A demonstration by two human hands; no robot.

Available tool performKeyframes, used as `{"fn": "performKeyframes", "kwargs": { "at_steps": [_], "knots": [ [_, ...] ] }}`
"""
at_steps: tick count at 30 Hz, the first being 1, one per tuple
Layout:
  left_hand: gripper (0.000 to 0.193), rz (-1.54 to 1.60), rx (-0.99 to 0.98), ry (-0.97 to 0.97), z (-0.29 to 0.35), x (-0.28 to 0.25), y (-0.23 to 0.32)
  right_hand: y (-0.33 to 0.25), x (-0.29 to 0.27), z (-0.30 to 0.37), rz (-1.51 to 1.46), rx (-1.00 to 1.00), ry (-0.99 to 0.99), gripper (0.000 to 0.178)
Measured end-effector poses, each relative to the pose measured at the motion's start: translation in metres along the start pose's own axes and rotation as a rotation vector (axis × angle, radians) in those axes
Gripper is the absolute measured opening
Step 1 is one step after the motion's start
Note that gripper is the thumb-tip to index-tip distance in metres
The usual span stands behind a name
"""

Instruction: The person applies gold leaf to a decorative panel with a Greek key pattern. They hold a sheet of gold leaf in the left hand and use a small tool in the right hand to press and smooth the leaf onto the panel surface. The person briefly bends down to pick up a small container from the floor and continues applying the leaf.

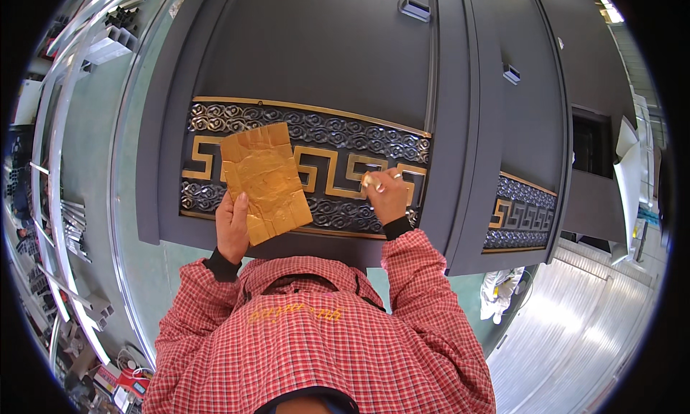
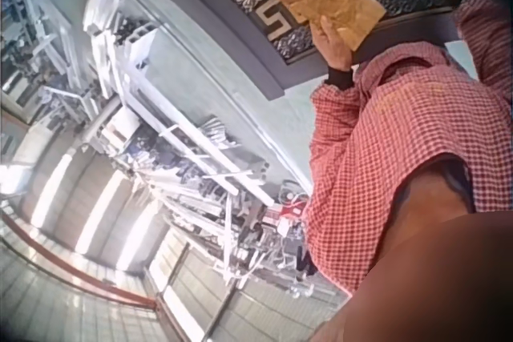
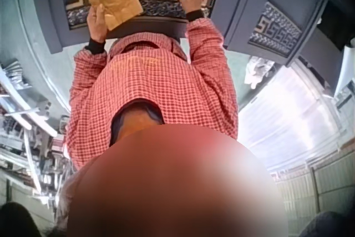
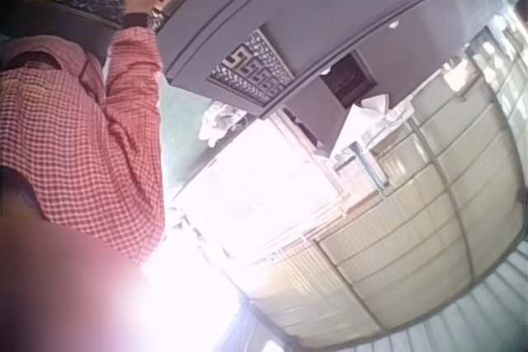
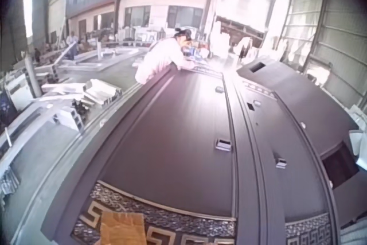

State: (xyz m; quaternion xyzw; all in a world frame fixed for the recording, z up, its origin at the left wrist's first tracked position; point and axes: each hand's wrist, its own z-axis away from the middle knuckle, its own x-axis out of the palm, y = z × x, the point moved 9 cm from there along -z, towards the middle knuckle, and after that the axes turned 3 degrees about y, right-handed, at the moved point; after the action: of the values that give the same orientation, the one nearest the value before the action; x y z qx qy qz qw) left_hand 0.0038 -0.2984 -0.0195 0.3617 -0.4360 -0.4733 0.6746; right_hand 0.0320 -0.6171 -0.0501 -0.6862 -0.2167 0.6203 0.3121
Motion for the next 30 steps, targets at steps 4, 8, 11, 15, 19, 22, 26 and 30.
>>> {"fn": "performKeyframes", "kwargs": {
  "at_steps": [4, 8, 11, 15, 19, 22, 26, 30],
  "knots": [
    [0.032, -0.007, 0.01, 0.019, -0.001, -0.002, -0.004, -0.001, 0.005, 0.03, 0.016, 0.015, -0.151, 0.016],
    [0.032, -0.004, 0.003, 0.013, 0.0, -0.002, -0.009, -0.013, -0.013, 0.01, -0.066, 0.096, -0.036, 0.017],
    [0.032, -0.024, 0.007, 0.005, 0.0, 0.0, -0.007, -0.005, -0.01, -0.002, 0.012, -0.005, 0.07, 0.017],
    [0.031, -0.047, 0.019, 0.03, 0.002, -0.003, -0.002, 0.001, 0.001, 0.024, 0.014, 0.036, -0.092, 0.015],
    [0.031, -0.012, 0.019, 0.012, 0.003, -0.001, 0.0, -0.015, -0.004, 0.036, -0.002, 0.047, -0.017, 0.018],
    [0.031, -0.031, 0.015, 0.003, 0.003, 0.0, -0.005, -0.023, 0.014, 0.033, 0.0, -0.01, -0.034, 0.018],
    [0.031, -0.008, 0.019, 0.002, 0.002, 0.0, -0.003, -0.017, 0.0, 0.032, 0.098, -0.056, 0.022, 0.016],
    [0.032, -0.021, 0.019, -0.001, 0.002, -0.003, -0.005, -0.022, -0.015, 0.033, 0.095, -0.045, 0.076, 0.015]
  ]
}}
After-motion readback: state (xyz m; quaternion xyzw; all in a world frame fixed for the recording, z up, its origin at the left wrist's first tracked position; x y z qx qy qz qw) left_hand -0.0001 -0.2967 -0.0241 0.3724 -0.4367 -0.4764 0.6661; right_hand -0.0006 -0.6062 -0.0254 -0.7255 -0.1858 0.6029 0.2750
